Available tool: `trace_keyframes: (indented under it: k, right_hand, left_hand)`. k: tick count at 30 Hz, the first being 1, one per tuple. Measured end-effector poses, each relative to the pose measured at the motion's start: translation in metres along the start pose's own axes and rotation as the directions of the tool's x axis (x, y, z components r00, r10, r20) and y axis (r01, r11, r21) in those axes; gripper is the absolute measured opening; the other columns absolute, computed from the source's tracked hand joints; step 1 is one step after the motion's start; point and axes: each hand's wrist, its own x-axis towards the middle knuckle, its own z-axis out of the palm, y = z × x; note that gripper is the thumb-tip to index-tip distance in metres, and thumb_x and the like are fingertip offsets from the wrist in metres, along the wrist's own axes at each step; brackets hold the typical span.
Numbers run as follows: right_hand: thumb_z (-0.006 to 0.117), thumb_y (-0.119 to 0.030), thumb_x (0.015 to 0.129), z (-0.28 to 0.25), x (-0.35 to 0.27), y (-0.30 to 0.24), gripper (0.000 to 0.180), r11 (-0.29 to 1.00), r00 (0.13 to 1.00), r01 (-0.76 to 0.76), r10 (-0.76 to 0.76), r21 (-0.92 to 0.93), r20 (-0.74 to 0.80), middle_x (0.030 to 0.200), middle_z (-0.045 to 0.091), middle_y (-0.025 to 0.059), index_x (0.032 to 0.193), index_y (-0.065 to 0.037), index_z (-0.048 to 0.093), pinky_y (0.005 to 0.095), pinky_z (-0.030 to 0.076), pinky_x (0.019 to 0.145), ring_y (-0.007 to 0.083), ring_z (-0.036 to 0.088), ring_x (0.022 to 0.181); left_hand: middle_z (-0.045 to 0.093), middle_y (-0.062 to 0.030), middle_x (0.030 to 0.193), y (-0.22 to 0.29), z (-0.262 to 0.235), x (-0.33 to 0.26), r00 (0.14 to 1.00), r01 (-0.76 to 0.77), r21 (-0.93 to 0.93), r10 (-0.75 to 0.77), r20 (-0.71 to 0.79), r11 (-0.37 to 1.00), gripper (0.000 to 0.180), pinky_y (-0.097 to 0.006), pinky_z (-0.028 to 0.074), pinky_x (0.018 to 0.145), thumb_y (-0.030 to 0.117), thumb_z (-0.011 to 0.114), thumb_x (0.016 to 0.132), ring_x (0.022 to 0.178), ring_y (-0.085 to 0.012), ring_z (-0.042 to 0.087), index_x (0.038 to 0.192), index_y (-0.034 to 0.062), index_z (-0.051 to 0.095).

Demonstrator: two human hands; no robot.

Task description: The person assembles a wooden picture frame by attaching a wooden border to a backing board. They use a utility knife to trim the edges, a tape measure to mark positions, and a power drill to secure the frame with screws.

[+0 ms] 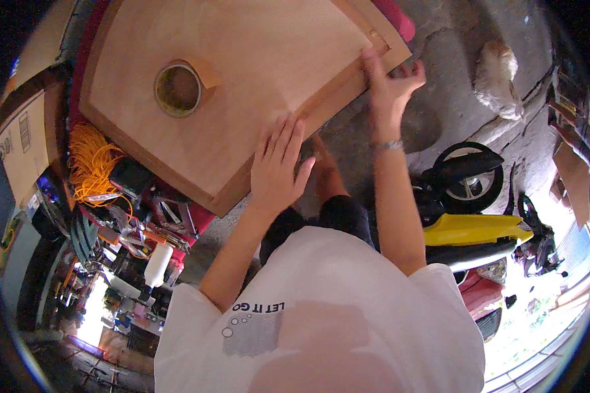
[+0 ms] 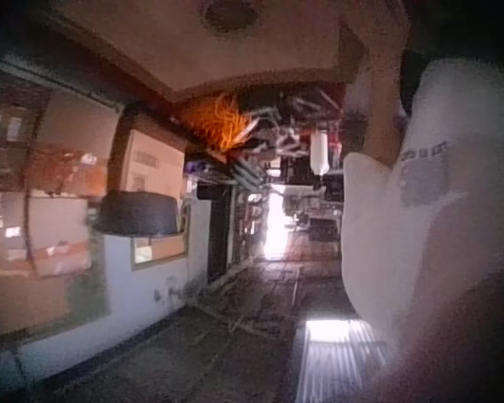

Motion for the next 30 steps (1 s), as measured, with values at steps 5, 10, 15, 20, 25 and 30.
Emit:
trace_keyframes:
  k: [5, 10, 15, 20, 25, 30]
  right_hand:
    - [0.093, -0.024, 0.062, 0.009, -0.071, 0.011, 0.118, 0.995, 0.987, 0.0, 0.016, -0.102, 0.162, 0.135, 0.032, 0.0238, 0.141, 0.01, 0.011, 0.0462, 0.042, 0.104, 0.0334, 0.043, 0.124]
    - [0.094, -0.026, 0.061, -0.01, 0.023, -0.005, 0.123, 0.982, 1.0, 0.004, -0.01, -0.189, -0.029, 0.139, 0.03, 0.0259, 0.143, 0.009, 0.01, 0.045, 0.039, 0.107, 0.0343, 0.041, 0.126]
    - [0.093, -0.028, 0.064, 0.0, -0.003, -0.013, 0.119, 1.0, 0.999, 0.013, -0.012, -0.023, 0.04, 0.141, 0.03, 0.0268, 0.143, 0.009, 0.012, 0.0451, 0.037, 0.109, 0.0351, 0.04, 0.127]
    - [0.09, -0.022, 0.067, 0.026, -0.156, 0.034, 0.118, 0.968, 0.964, 0.02, 0.048, -0.249, 0.263, 0.14, 0.031, 0.0247, 0.144, 0.009, 0.007, 0.0454, 0.034, 0.111, 0.0345, 0.038, 0.127]
    - [0.094, -0.031, 0.063, 0.009, -0.083, 0.015, 0.126, 0.977, 0.99, 0.077, -0.051, -0.201, 0.129, 0.14, 0.03, 0.027, 0.145, 0.01, 0.008, 0.0455, 0.034, 0.111, 0.0343, 0.036, 0.128]
    - [0.089, -0.03, 0.072, 0.014, -0.064, -0.006, 0.115, 0.996, 0.998, 0.051, -0.052, -0.073, -0.021, 0.14, 0.031, 0.0267, 0.145, 0.011, 0.01, 0.0443, 0.035, 0.11, 0.0339, 0.037, 0.127]
  left_hand:
    - [0.035, -0.0141, 0.156, 0.007, 0.017, -0.014, 0.994, 0.108, 0.112, -0.108, -0.012, 0.988, 0.071, -0.049, 0.023, 0.118, 0.031, 0.061, 0.09, 0.145, -0.031, 0.031, 0.15, 0.0058, 0.034]
    - [0.033, -0.0117, 0.157, 0.004, 0.012, -0.034, 0.984, 0.17, 0.133, -0.175, 0.023, 0.976, 0.073, -0.049, 0.023, 0.118, 0.031, 0.062, 0.089, 0.145, -0.03, 0.031, 0.152, 0.0084, 0.033]
    - [0.032, -0.0101, 0.158, -0.003, 0.011, -0.056, 0.979, 0.198, 0.162, -0.203, 0.011, 0.967, 0.074, -0.049, 0.023, 0.118, 0.03, 0.064, 0.087, 0.145, -0.0282, 0.03, 0.152, 0.0087, 0.033]
    - [0.029, -0.0084, 0.159, -0.002, 0.019, -0.056, 0.971, 0.237, 0.117, -0.239, 0.007, 0.964, 0.075, -0.049, 0.021, 0.119, 0.029, 0.063, 0.088, 0.147, -0.026, 0.027, 0.153, 0.0103, 0.032]
    - [0.028, -0.0056, 0.16, -0.014, 0.003, -0.094, 0.953, 0.297, 0.113, -0.302, 0.033, 0.948, 0.073, -0.048, 0.022, 0.118, 0.028, 0.061, 0.089, 0.147, -0.0228, 0.027, 0.153, 0.0111, 0.03]
    - [0.028, -0.0065, 0.16, -0.033, -0.004, -0.152, 0.918, 0.38, 0.159, -0.393, 0.052, 0.911, 0.07, -0.049, 0.022, 0.118, 0.028, 0.06, 0.09, 0.147, -0.0241, 0.028, 0.153, 0.0109, 0.032]
